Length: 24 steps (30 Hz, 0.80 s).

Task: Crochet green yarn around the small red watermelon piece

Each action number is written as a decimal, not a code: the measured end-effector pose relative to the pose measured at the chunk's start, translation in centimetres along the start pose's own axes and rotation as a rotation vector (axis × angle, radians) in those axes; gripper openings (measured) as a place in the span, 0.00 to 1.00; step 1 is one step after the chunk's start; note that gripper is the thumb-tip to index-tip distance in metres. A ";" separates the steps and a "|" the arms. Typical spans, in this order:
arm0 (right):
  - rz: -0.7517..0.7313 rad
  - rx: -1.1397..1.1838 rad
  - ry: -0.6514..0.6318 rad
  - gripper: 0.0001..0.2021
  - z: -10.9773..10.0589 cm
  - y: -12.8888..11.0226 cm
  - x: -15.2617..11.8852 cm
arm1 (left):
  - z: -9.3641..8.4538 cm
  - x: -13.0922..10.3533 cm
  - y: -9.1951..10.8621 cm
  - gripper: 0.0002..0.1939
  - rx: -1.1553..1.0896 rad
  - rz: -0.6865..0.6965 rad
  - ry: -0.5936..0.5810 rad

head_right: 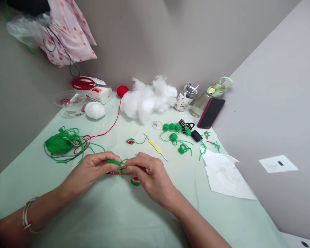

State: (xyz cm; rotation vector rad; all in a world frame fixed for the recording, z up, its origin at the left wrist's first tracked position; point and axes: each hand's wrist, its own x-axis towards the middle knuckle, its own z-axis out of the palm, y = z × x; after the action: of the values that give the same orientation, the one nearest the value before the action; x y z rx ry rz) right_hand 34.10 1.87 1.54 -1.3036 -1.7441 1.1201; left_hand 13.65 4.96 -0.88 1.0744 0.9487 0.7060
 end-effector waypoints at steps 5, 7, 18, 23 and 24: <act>0.032 0.018 -0.052 0.09 -0.4 -0.5 0.0 | -0.1 -0.3 0.1 0.06 0.017 0.003 -0.053; 0.034 0.036 -0.038 0.09 -0.1 -0.4 0.0 | -0.1 -0.4 0.0 0.06 0.081 0.030 -0.028; 0.156 0.101 0.013 0.11 0.9 0.8 0.1 | 0.4 0.0 -0.7 0.08 -0.016 0.018 0.031; 0.141 0.151 -0.070 0.10 0.2 1.1 0.4 | 0.0 -0.1 -0.6 0.10 -0.035 0.021 0.072; 0.135 0.143 -0.062 0.10 0.3 1.0 0.4 | 0.0 -0.1 -0.7 0.10 -0.016 0.024 0.076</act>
State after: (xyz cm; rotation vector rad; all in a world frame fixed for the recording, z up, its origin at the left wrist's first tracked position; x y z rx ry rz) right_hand 34.13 2.32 0.51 -1.3266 -1.6070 1.3492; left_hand 13.66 4.63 -1.46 1.0522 0.9946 0.7773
